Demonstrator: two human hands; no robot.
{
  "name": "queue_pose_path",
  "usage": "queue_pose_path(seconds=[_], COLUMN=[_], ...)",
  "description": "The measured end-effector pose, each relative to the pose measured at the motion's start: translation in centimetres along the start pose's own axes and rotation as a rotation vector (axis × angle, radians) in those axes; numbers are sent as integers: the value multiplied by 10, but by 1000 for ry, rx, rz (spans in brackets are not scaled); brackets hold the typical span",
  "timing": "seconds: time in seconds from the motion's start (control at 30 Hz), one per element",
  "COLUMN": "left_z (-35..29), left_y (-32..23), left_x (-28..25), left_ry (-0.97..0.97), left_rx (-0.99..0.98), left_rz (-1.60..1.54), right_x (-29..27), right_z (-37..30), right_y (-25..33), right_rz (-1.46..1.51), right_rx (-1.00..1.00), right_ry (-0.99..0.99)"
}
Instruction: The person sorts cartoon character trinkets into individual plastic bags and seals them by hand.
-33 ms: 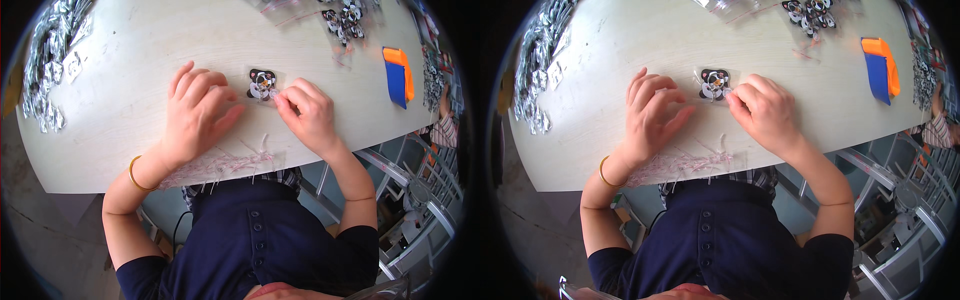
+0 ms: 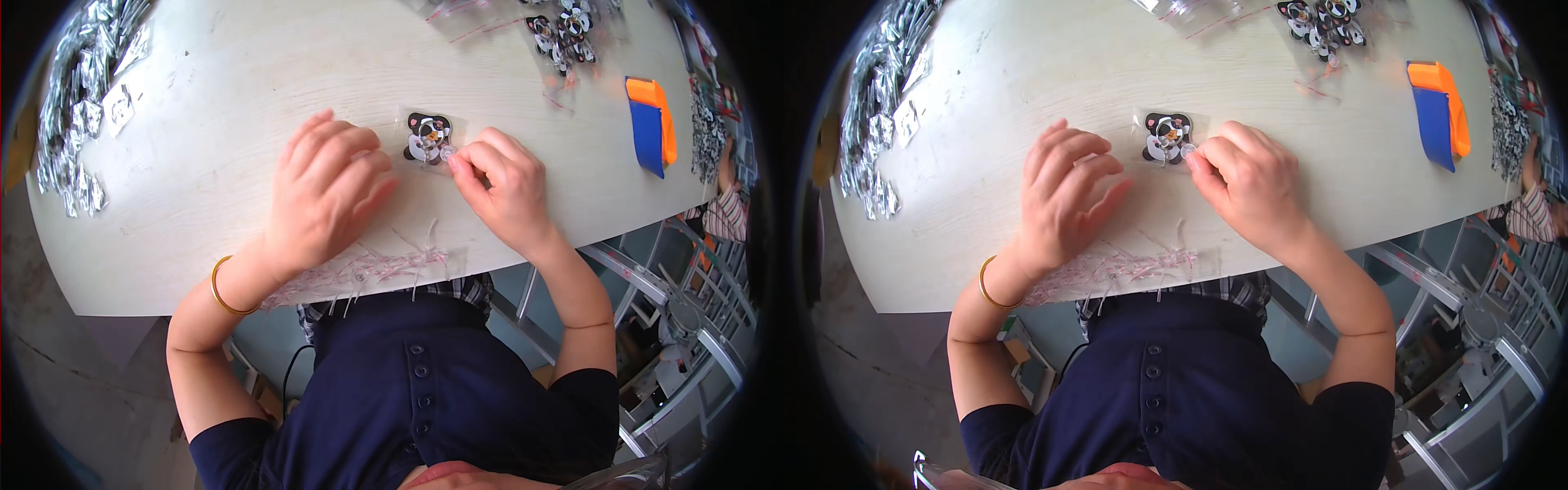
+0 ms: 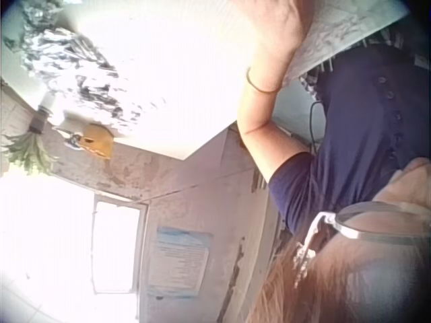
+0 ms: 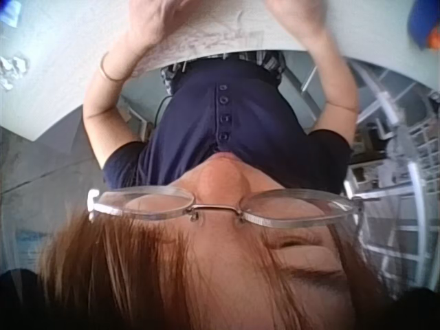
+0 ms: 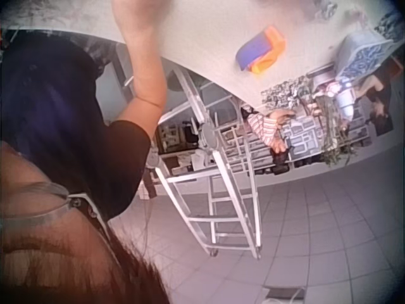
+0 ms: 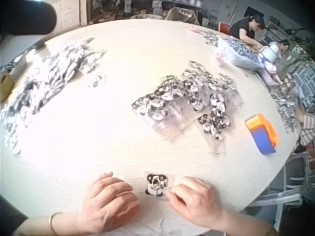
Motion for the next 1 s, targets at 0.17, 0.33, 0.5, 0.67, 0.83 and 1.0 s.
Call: queue_pose_path(seconds=[0.17, 0.33, 0.5, 0.67, 0.83, 1.0], left_z=[-5, -8, -7, -6, -5, -5], left_y=[-41, -35, -34, -32, -32, -31], left_x=[7, 19, 20, 22, 22, 23], left_ry=[123, 213, 228, 238, 243, 252], left_rx=[287, 218, 209, 197, 181, 187], left_rz=[185, 166, 144, 118, 75, 62], right_x=[3, 3, 2, 2, 1, -1], right_z=[-1, -2, -2, -2, -3, -6], right_y=[-2, -3, -3, -2, -2, -4], right_rz=[7, 13, 19, 24, 56, 69], right_rx=[10, 18, 11, 10, 4, -25], right_ry=[-7, -13, -1, 16, 18, 20])
Point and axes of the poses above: each hand's wrist, its own z-axis towards the middle knuckle, its own x-axis out of the palm, y = z × x, the point moved 6 cm from there along z, towards the middle knuckle, and after that the axes turned 11 degrees about z, right-handed, at the moved point
